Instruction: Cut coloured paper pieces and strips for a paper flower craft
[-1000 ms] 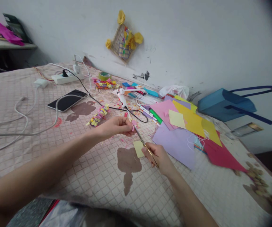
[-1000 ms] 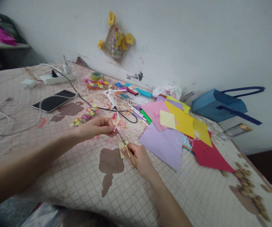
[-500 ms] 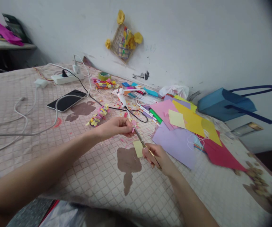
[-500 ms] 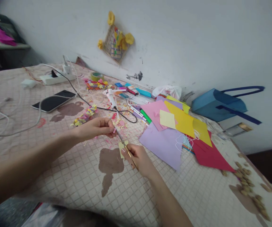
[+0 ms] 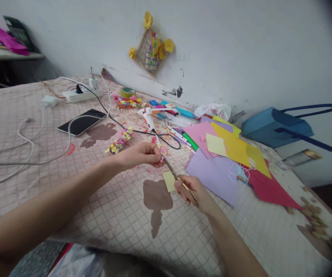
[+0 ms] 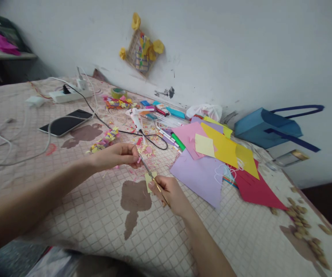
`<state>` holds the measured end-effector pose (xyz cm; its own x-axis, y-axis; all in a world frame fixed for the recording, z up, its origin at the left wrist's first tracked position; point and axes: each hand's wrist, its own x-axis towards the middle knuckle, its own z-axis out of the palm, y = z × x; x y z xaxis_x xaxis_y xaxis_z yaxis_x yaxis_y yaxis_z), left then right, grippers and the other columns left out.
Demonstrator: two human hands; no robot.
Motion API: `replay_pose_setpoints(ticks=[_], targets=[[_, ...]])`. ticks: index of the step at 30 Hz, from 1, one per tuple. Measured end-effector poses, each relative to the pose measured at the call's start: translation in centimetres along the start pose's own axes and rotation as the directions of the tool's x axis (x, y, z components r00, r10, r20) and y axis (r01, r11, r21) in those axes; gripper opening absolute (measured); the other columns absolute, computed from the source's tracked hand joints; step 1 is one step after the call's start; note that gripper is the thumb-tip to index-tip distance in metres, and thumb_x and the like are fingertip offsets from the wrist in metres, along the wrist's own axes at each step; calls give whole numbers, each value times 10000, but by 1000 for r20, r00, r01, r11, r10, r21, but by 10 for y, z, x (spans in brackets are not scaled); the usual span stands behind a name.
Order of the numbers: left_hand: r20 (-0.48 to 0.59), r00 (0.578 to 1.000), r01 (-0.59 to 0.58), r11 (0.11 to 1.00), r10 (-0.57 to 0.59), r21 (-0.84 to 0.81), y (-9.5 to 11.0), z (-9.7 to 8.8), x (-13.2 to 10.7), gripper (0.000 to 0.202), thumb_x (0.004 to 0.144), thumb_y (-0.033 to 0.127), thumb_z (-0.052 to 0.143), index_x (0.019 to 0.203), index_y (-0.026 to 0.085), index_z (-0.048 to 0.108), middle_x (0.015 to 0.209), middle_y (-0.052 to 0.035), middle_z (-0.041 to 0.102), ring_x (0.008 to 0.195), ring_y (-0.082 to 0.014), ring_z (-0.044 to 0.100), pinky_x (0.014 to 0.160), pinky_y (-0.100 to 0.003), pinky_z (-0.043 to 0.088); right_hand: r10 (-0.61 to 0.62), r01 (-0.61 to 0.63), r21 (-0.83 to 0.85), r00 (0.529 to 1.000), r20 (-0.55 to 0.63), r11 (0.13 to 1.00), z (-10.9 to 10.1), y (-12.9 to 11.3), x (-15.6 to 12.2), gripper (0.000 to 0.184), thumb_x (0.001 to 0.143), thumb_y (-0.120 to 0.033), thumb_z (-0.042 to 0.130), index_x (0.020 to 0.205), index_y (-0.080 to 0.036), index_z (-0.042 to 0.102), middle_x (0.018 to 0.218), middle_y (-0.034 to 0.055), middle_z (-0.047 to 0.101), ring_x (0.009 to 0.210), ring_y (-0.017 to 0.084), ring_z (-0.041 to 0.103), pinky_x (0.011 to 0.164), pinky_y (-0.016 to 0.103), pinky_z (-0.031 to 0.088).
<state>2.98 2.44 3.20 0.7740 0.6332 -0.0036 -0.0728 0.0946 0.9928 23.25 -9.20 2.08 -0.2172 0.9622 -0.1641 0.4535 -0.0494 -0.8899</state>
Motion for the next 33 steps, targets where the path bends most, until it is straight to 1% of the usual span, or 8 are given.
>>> replay_pose_setpoints(ticks=[10,19,24,27,29,31,33], targets=[[27,999,17,1000,-17,10,2,-1,-1,95,763,175,608,738,111,542,755,-26,658,716,-93,621,709,-245,491,-26,27,-23,999,27,999,-2,1,0,410,851,-505,411,601,-181,397,460,-66,348,410,61,319,409,192,244],[90,996,-4,1000,2,29,2,-6,-2,77,770,170,596,747,114,549,786,-36,659,755,-106,625,727,-261,496,-26,27,-44,999,34,999,-3,-2,-1,419,847,-505,412,580,-184,380,455,-65,334,417,62,305,406,193,233],[81,997,13,1000,-13,9,6,-5,-3,85,765,177,607,744,113,553,792,-40,660,763,-110,626,730,-264,496,-31,31,-30,999,20,999,-4,-2,-1,417,829,-497,453,568,-181,378,446,-67,336,401,56,314,396,192,225],[68,997,27,999,-25,-18,6,-2,-3,93,762,179,614,739,110,555,793,-40,657,749,-102,622,713,-246,492,-27,29,75,999,-25,997,1,0,1,407,830,-504,446,592,-175,423,432,-68,361,380,53,322,387,190,238],[53,998,29,998,-27,-52,4,2,-2,102,758,185,621,738,110,554,778,-34,652,726,-95,616,696,-235,488,-8,23,174,996,-89,984,6,0,4,400,827,-518,441,634,-168,473,432,-68,378,363,52,325,375,190,242],[18,999,29,996,-27,-85,-1,9,-2,112,755,200,626,745,116,552,761,-25,645,699,-87,607,680,-230,483,18,27,259,986,-169,965,12,-1,6,373,805,-511,484,679,-161,512,450,-66,397,363,50,345,367,186,244],[-37,998,38,996,-41,-84,-6,18,-2,121,756,220,625,758,123,554,777,-21,638,684,-81,594,671,-230,477,35,47,323,969,-244,945,18,-2,9,319,779,-472,548,724,-157,537,477,-63,423,381,50,376,371,181,254]])
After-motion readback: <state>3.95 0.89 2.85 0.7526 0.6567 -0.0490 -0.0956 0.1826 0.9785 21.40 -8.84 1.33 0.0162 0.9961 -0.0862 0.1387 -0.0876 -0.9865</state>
